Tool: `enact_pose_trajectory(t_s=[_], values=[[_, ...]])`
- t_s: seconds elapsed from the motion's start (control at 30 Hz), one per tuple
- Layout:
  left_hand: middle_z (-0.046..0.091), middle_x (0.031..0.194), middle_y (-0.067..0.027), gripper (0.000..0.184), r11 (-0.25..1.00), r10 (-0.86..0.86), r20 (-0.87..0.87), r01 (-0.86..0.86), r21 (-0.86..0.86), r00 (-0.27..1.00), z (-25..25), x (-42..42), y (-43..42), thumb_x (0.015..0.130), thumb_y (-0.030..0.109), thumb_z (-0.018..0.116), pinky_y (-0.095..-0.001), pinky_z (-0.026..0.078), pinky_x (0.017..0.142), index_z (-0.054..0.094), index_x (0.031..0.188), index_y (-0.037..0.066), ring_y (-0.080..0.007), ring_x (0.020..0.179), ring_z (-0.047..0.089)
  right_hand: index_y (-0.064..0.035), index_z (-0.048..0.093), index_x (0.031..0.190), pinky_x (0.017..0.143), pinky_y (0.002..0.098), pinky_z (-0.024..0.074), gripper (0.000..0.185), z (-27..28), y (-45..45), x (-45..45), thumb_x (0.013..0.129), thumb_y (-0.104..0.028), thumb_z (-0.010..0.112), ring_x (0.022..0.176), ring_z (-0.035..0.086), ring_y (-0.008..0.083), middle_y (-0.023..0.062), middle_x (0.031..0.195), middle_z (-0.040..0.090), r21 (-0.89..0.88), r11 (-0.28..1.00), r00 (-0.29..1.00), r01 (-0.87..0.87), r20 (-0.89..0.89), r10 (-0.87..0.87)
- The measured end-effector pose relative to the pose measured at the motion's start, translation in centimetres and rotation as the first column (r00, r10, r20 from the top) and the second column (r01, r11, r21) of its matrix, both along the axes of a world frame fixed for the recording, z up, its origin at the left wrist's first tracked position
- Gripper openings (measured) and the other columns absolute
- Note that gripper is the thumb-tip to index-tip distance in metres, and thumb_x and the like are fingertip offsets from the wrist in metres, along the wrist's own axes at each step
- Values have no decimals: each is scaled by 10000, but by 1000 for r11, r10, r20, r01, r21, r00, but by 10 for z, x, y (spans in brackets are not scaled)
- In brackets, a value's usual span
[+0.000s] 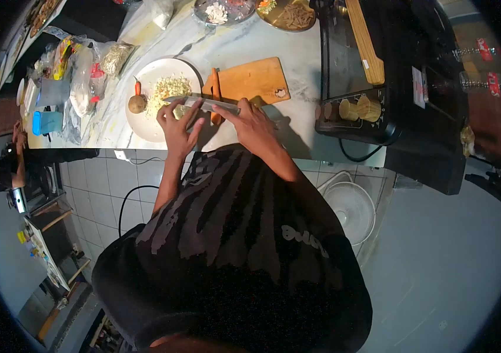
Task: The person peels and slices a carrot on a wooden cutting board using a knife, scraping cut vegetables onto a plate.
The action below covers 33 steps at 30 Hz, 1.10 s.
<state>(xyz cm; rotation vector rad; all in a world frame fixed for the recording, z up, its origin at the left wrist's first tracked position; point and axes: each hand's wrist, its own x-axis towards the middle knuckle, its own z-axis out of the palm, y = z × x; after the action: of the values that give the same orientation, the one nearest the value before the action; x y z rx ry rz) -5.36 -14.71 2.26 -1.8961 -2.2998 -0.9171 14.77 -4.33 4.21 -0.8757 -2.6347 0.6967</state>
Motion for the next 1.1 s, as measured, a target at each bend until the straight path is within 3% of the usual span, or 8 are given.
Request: enact_pose_trajectory(t_s=[0.2, 0.4, 0.53, 0.7, 0.87, 0.9, 1.0, 1.1], values=[[495, 1364, -219, 439, 941, 335, -58, -337, -36, 940, -13, -22, 4, 954, 418, 594, -497, 186, 1116, 631, 1328, 192, -378, 1253, 355, -328, 584, 1365, 755, 442, 487, 594, 6, -5, 8, 878, 9, 531, 854, 583, 346, 121, 967, 484, 67, 997, 999, 37, -1, -37], [562, 1142, -185, 330, 879, 436, 114, -450, 160, 893, 4, -41, 31, 959, 312, 624, -474, 341, 1022, 682, 1211, 106, -350, 1168, 436, -222, 530, 1429, 715, 325, 489, 483, -10, -3, 68, 983, -39, 498, 728, 609, 250, 130, 866, 585, -337, 895, 896, 293, -229, -380], [677, 848, -88, 133, 972, -61, 431, -45, 231, 900, 3, -2, 74, 875, 167, 724, -349, 494, 725, 740, 953, 59, -245, 767, 613, -131, 448, 1483, 700, 267, 460, 459, -42, -8, 106, 1030, -64, 425, 687, 501, 106, 46, 751, 522, -462, 737, 725, 492, -251, -642], [702, 971, -140, 266, 927, -305, 459, 371, -59, 835, -7, 79, 122, 826, 187, 718, -417, 528, 817, 718, 1048, 40, -325, 930, 660, -172, 419, 1504, 690, 286, 466, 495, -54, -15, 116, 1022, -68, 380, 650, 522, 130, 61, 690, 524, -589, 626, 720, 511, -104, -686], [696, 955, -162, 276, 900, -356, 367, 421, -113, 859, -25, 97, 148, 807, 153, 732, -409, 543, 768, 723, 1062, 46, -337, 834, 680, -228, 431, 1497, 709, 309, 483, 490, -68, -25, 119, 1015, -147, 394, 655, 543, 157, 136, 734, 611, -657, 583, 710, 478, -102, -697], [699, 943, -165, 257, 896, -352, 357, 422, -137, 865, -26, 97, 151, 807, 151, 733, -414, 544, 756, 729, 1042, 47, -345, 818, 680, -225, 425, 1497, 762, 375, 515, 494, -61, -26, 117, 1005, -178, 409, 722, 641, 282, 227, 936, 676, -589, 614, 732, 525, -55, -679], [704, 919, -172, 217, 889, -366, 355, 436, -141, 860, -32, 96, 154, 806, 144, 733, -424, 544, 731, 743, 1002, 50, -357, 786, 680, -191, 423, 1494, 787, 376, 513, 477, -56, -31, 116, 1020, -166, 377, 813, 680, 319, 197, 1172, 663, -456, 694, 786, 558, 23, -618], [704, 938, -172, 171, 882, -353, 406, 445, -156, 843, -33, 96, 156, 799, 124, 728, -427, 543, 750, 746, 945, 36, -358, 813, 679, -195, 431, 1484, 820, 455, 513, 469, -47, -35, 109, 1019, -186, 365, 965, 636, 463, 253, 1204, 613, -389, 753, 798, 530, -71, -599]])
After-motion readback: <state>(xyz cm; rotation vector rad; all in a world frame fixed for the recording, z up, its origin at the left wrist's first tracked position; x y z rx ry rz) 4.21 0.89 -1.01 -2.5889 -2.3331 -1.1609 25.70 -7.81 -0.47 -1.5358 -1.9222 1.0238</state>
